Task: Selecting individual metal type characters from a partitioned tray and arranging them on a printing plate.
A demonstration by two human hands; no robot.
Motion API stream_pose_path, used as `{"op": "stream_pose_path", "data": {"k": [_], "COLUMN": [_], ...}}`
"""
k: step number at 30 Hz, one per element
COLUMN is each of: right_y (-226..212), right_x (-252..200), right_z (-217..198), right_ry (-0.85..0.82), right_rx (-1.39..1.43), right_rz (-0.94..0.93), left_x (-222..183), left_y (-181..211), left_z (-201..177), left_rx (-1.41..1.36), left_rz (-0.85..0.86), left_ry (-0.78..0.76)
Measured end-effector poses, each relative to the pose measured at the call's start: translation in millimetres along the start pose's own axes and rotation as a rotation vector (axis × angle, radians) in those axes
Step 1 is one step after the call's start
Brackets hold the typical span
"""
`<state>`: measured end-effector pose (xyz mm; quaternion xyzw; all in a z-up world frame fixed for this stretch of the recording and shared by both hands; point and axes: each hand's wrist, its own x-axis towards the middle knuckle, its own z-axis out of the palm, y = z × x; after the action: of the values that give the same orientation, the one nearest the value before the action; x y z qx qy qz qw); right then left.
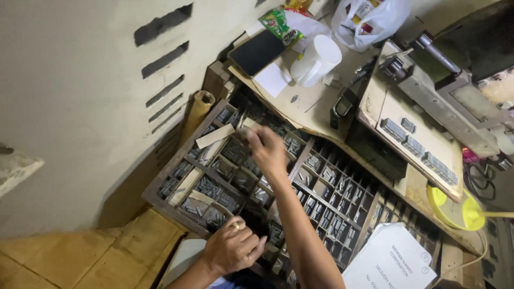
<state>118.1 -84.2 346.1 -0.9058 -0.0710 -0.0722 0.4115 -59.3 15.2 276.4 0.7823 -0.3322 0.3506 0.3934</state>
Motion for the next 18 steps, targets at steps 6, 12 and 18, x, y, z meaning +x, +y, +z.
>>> {"op": "stream_pose_path", "data": {"k": [6,12,18], "right_y": [36.8,22.1,5.8], "right_x": [-122.5,-177.9,-204.6], "right_z": [-41.9,-75.0,-76.8], "right_ry": [0.1,0.088,0.152], "right_rx": [0.948,0.977,0.709], "right_rz": [0.341,0.267,0.13], "left_x": [9.4,24.7,46.0], "left_y": [2.1,10.6,26.9], "left_z": [-4.9,0.5,-21.1], "left_rx": [-0.079,-0.177,-0.102], "left_rz": [-0.039,-0.284,-0.093], "left_ry": [0.011,0.08,0.066]}}
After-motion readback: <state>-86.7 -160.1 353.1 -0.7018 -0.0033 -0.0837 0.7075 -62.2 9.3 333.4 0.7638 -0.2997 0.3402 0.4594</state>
